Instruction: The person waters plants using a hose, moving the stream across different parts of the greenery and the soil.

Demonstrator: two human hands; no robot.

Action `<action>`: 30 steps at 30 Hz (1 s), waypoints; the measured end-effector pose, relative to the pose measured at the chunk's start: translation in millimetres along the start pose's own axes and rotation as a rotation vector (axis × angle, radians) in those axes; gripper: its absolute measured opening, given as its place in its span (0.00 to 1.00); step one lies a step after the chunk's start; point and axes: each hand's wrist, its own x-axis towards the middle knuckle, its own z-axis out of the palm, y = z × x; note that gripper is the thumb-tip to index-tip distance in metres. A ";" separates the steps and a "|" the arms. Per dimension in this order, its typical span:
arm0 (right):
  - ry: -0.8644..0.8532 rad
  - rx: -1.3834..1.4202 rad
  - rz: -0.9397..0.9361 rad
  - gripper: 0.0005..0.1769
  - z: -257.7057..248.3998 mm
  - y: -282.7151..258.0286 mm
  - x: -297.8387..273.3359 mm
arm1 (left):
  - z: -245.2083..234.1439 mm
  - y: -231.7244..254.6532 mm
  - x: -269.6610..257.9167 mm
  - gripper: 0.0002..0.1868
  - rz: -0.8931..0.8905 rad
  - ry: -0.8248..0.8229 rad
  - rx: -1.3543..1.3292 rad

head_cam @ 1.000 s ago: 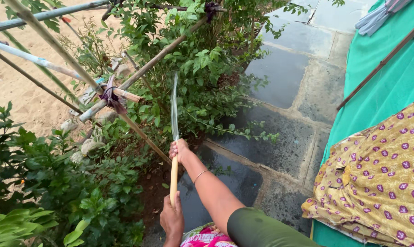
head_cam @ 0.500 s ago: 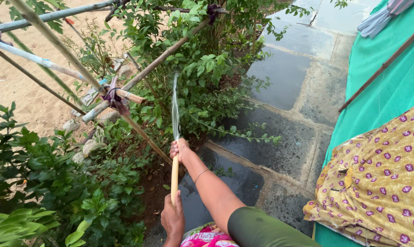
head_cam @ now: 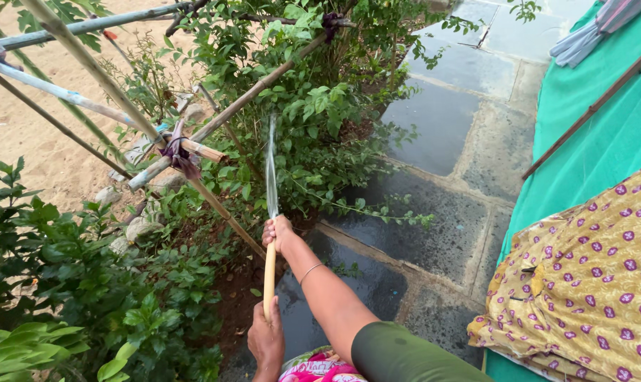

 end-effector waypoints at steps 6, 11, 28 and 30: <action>-0.008 0.014 -0.002 0.21 2.1 -0.5 0.5 | -2.9 4.5 -2.2 0.28 0.014 0.014 0.000; -0.013 -0.006 -0.008 0.21 2.7 -1.1 1.0 | -5.9 6.3 -3.3 0.28 0.016 0.009 -0.016; -0.052 -0.043 -0.018 0.18 3.3 4.9 11.9 | -13.0 -3.6 -7.0 0.27 0.104 0.062 -0.054; -0.045 -0.045 -0.035 0.18 4.7 6.7 16.1 | -14.9 -6.8 -6.2 0.27 0.108 0.076 -0.080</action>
